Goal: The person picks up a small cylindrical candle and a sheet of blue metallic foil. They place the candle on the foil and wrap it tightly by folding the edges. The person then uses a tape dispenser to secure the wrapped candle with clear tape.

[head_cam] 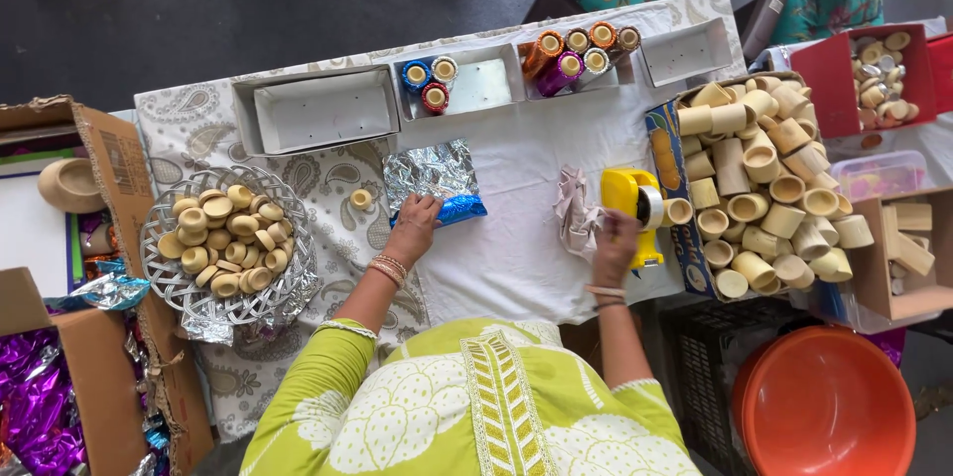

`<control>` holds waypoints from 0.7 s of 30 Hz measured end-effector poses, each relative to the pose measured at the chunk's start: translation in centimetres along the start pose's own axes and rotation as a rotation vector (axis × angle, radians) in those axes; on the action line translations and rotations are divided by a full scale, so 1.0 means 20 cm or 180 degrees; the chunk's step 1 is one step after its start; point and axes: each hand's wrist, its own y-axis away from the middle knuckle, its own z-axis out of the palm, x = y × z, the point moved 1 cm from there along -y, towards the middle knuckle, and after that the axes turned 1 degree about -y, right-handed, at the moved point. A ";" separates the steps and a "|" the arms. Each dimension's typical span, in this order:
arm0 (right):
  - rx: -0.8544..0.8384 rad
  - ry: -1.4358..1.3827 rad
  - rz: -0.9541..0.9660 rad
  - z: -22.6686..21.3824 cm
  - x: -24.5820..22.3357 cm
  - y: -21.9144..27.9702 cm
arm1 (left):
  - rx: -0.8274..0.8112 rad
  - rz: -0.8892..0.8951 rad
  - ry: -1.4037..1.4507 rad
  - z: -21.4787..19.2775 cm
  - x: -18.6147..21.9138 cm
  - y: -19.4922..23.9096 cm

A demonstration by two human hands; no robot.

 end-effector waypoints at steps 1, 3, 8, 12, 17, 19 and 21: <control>0.0018 0.0017 0.0009 -0.10 0.03 -0.01 | -0.0012 0.0021 0.0011 -0.01 0.00 0.00; 0.0587 0.0834 0.0138 -0.31 0.09 -0.03 | -0.0054 -0.0014 0.0122 -0.02 0.01 -0.01; 0.0327 0.1058 0.0534 -0.60 0.39 -0.01 | -0.0223 0.0069 -0.0007 0.00 -0.04 -0.03; -0.0421 0.1771 0.0610 -0.65 0.53 0.00 | -0.0283 0.0035 -0.0077 0.01 -0.07 -0.05; -0.0543 0.1764 0.0903 -0.61 0.55 0.00 | -0.0310 -0.0044 -0.0056 0.02 -0.08 -0.07; -0.0604 0.1704 0.1004 -0.60 0.51 -0.01 | -0.0326 -0.0090 -0.0109 0.01 -0.08 -0.06; -0.0688 0.1453 0.1041 -0.59 0.47 -0.02 | -0.0364 -0.0109 -0.0073 0.00 -0.07 -0.07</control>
